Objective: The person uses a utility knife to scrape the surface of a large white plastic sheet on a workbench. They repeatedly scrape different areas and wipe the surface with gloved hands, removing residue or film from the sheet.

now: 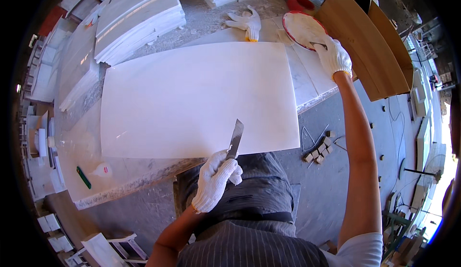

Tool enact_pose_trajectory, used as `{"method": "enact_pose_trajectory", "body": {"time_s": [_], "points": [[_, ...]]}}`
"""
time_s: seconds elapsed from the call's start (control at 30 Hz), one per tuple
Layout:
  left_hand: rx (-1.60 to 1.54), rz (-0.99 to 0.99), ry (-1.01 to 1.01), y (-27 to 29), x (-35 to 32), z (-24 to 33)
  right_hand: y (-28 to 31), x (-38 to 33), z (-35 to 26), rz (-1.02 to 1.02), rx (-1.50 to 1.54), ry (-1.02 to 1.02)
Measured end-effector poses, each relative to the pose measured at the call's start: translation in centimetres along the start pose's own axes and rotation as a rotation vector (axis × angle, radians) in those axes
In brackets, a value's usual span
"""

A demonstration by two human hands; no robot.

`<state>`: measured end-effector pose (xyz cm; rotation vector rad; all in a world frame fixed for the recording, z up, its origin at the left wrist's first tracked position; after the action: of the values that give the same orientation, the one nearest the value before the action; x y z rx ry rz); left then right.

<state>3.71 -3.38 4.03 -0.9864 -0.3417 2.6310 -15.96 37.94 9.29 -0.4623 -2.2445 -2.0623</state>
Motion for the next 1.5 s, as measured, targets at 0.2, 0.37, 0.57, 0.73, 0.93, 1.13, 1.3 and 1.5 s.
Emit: {"method": "enact_pose_trajectory", "body": {"time_s": [0.2,0.37,0.57,0.73,0.93,1.13,1.3,1.5], "points": [[-0.043,0.109,0.024,1.4,-0.4,-0.3,4.9,-1.8,-2.5,0.143,0.238,0.045],[-0.088,0.150,0.103,1.9,0.3,-0.8,4.7,-14.1,-11.5,-0.074,1.019,-0.198],[-0.133,0.108,0.175,1.5,0.9,-0.4,0.5,-21.8,-19.8,-0.180,0.844,0.065],[-0.081,0.150,0.182,1.0,0.5,0.3,1.0,-23.9,-22.4,-0.336,0.915,0.229],[-0.045,0.147,0.185,0.8,0.3,0.2,-0.4,-23.8,-20.7,-0.350,0.916,0.292],[0.050,0.189,0.163,1.4,0.6,0.3,1.9,-24.1,-23.1,-0.405,0.754,0.370],[-0.041,0.182,0.185,1.2,0.2,0.2,0.1,-23.3,-20.9,-0.296,0.778,0.280],[-0.014,0.250,0.212,1.4,0.2,-0.2,0.5,-24.5,-21.4,-0.227,0.958,0.304]]}}
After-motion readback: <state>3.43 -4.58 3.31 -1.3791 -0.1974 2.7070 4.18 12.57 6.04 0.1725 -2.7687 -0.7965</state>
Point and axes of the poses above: each hand's wrist, its own x-axis towards the middle knuckle, its own y-axis out of the back of the hand, z = x × y, the point moved 6 cm from there along x, towards the middle knuckle, and after that the axes turned 10 degrees about y, right-handed, at the moved point
